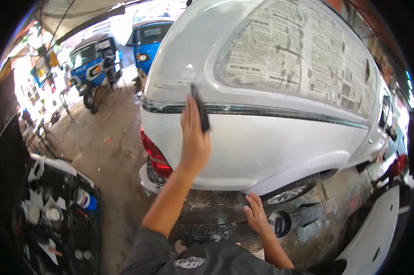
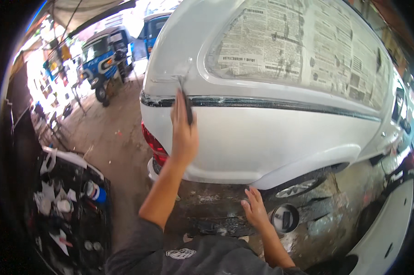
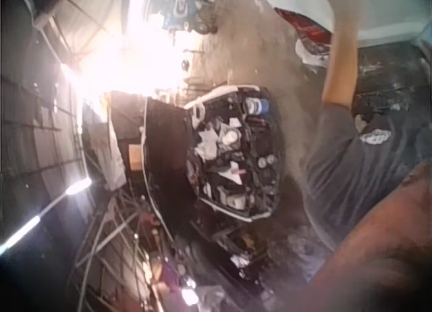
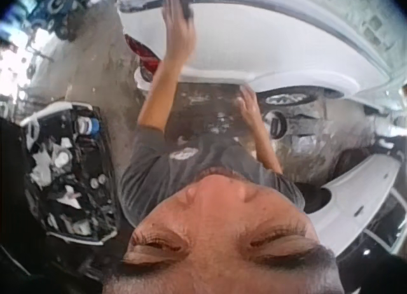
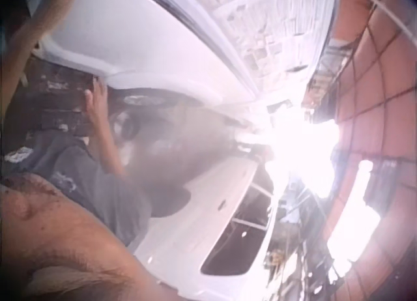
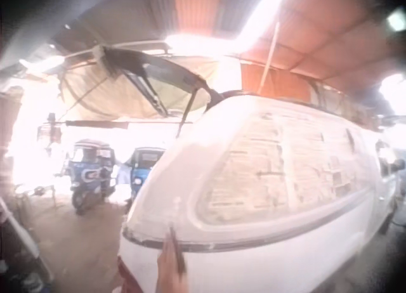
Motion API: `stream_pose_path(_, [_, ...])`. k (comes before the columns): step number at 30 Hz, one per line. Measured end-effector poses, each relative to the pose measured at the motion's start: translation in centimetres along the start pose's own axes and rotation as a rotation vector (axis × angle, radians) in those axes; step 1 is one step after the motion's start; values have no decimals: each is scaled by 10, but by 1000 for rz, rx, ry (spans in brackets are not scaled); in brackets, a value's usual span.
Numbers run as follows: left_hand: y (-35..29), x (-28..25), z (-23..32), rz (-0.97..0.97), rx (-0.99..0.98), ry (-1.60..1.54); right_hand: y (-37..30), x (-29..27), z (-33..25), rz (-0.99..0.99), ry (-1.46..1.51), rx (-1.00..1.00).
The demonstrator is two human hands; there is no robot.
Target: The person is sanding the surface of a white vehicle canopy using a hand-held sanding block, frequently dipping the block into a bucket of water to wet-sand the paint.
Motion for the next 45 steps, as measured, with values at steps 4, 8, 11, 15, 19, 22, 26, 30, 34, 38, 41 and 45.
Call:
stream_pose_path(4, [49, 41, -28, 13, 19, 217, -23, -15, 81, -189, -161, -25])
stream_pose_path(8, [9, 70, -27, 0, -8, 449, -50, -52, 166, -235, -117, 132])
stream_pose_path(11, [17, 69, -30, 8, -10, 586, -51, -68, 209, -268, -174, 132])
stream_pose_path(15, [48, 54, -28, 99, 47, 596, -41, -79, 251, -292, -159, 110])
stream_pose_path(19, [25, 70, -33, 58, 26, 585, -45, -83, 277, -291, -167, 124])
stream_pose_path(22, [52, 61, -32, 107, 35, 574, -57, -76, 293, -331, -239, 96])
stream_pose_path(26, [45, 75, -33, 163, -4, 583, -68, -75, 300, -321, -135, 210])
stream_pose_path(30, [44, 91, -34, 156, -189, 504, -80, -65, 314, -353, -114, 242])
stream_pose_path(34, [97, 82, -37, 299, -455, 358, -85, -62, 315, -381, -89, 264])
stream_pose_path(38, [93, 103, -14, 379, -648, 199, -90, -67, 318, -363, -112, 233])
stream_pose_path(41, [104, 73, -30, 462, -685, 252, -92, -76, 320, -367, -111, 237])
stream_pose_path(45, [99, 86, -22, 437, -727, 253, -108, -87, 334, -355, -157, 320])
Point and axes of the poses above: each hand's wrist, its own y-axis towards the middle knuckle, its own x-axis out of the palm, z = x × y, the point moved 7 cm from there along y, towards the middle knuckle, and after that the axes turned 4 degrees about z, right-handed, at the moved point
